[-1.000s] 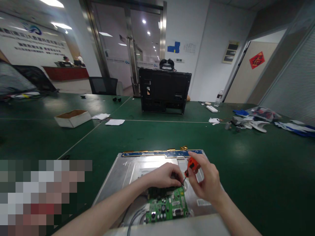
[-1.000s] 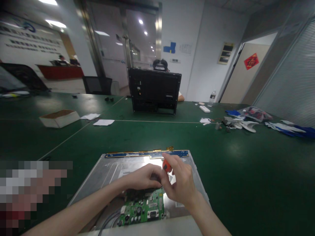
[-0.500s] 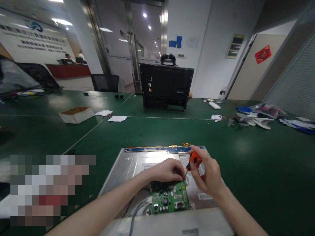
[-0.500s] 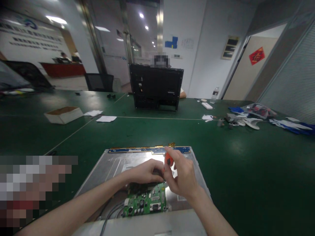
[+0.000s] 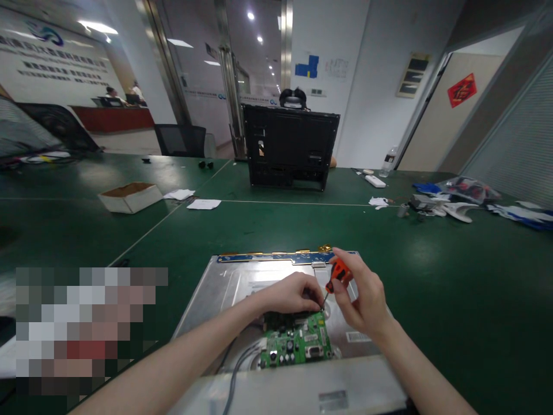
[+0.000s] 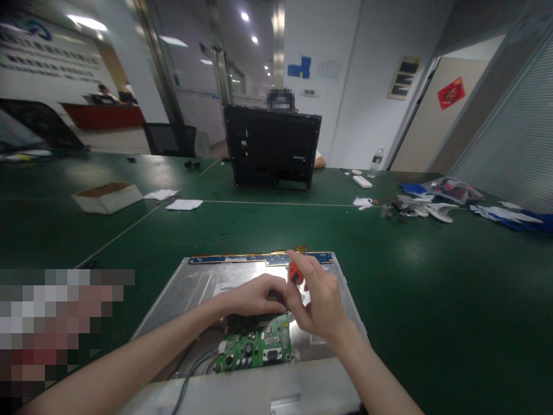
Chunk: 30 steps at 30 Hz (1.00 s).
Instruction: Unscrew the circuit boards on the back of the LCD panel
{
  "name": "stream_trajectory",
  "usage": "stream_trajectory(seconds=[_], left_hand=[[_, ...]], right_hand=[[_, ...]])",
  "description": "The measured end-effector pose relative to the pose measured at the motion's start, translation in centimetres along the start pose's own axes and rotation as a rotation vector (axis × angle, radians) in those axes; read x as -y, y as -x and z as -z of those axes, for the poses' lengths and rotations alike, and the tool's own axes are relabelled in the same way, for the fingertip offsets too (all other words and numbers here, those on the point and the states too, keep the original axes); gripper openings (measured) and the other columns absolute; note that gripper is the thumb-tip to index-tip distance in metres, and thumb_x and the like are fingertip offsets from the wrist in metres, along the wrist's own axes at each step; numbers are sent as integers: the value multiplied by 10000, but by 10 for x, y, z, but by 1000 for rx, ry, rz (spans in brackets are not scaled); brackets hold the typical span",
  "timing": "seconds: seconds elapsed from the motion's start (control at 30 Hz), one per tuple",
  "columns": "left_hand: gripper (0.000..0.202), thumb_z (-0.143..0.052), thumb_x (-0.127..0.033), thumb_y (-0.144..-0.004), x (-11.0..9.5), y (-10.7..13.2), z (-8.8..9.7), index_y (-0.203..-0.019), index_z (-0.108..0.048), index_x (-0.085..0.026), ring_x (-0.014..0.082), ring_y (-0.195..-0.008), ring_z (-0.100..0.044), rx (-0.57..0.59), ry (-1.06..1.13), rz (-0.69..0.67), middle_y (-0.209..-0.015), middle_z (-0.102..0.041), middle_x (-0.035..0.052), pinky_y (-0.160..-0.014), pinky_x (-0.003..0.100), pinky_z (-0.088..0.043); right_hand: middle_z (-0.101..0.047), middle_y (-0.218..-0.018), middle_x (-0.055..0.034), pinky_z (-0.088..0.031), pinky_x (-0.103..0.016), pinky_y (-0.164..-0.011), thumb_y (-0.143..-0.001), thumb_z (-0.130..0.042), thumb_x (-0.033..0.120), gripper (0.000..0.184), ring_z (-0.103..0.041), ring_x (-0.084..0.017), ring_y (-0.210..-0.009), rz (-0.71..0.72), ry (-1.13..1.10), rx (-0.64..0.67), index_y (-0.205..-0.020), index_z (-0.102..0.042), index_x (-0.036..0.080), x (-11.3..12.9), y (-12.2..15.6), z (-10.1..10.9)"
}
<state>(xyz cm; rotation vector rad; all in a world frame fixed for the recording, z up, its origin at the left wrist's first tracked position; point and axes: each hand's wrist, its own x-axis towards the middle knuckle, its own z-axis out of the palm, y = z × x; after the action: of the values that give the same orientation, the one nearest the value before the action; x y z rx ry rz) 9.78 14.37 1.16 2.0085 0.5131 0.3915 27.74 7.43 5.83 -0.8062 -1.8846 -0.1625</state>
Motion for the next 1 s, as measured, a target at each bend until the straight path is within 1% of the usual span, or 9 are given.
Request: stream_trajectory(seconds=[0.07,0.27,0.37,0.5,0.6,0.77,0.87,0.93,1.0], left_hand=[[140,-685,-75,-746,0,0,0,-852,-741,-147,158,-746,-633,-4,-9,-4,-788,-698,3,-708,239,-483],[152,-678,-82,-754,1,0,-1,-872,-749,-146,161,-746,-640,-11,-3,12,-788,-706,7,-711,241,-489],[165,-681,-75,-746,1,0,-2,-879,-750,-147,157,-751,-638,-26,9,6,-799,-709,8,-715,239,-489],[126,-693,-72,-731,2,0,-3,-820,-739,-148,147,-729,-628,-52,24,13,-770,-695,0,-699,229,-483],[119,-696,-77,-727,2,0,-2,-807,-736,-154,145,-733,-624,-57,11,14,-774,-693,-2,-698,225,-483],[137,-689,-97,-738,3,-1,-1,-847,-746,-159,153,-751,-629,-21,-21,2,-787,-702,3,-709,230,-489],[156,-684,-104,-749,3,-1,-1,-880,-750,-157,156,-753,-631,-14,-30,8,-801,-710,9,-709,231,-492],[161,-687,-99,-748,3,-1,-1,-886,-750,-155,157,-751,-632,-15,-26,9,-803,-711,11,-708,232,-492],[152,-689,-96,-747,2,-1,0,-872,-747,-158,156,-749,-632,-12,-25,5,-797,-709,7,-709,234,-490]], right_hand=[[-630,-830,-25,-496,-228,-504,-911,-474,129,476,-586,-129,-596,-1,6,-6,-1380,-448,205,0,0,-1],[-566,-764,13,-452,-217,-470,-888,-573,148,465,-507,-116,-536,20,21,-24,-1333,-478,246,-5,3,-4],[-600,-806,-14,-499,-246,-527,-914,-514,177,431,-576,-145,-622,26,-6,-3,-1340,-480,233,-4,1,-1],[-657,-977,-80,-549,-288,-638,-923,-411,128,440,-647,-180,-804,13,-20,-5,-1349,-475,218,0,-1,2],[-648,-965,-74,-537,-277,-611,-909,-443,112,445,-638,-176,-776,-2,-6,-24,-1338,-476,221,0,0,1],[-594,-887,-34,-513,-273,-569,-901,-524,144,387,-575,-144,-632,1,22,-50,-1275,-498,237,-4,3,-1],[-581,-851,-20,-517,-278,-575,-900,-578,184,361,-581,-152,-644,1,33,-45,-1249,-512,246,-4,2,-1],[-600,-871,-35,-530,-286,-586,-917,-550,204,354,-606,-165,-681,-2,27,-32,-1266,-502,237,-2,2,0],[-630,-936,-66,-545,-296,-598,-941,-476,207,360,-634,-176,-731,-7,15,-16,-1301,-483,223,0,1,1]])
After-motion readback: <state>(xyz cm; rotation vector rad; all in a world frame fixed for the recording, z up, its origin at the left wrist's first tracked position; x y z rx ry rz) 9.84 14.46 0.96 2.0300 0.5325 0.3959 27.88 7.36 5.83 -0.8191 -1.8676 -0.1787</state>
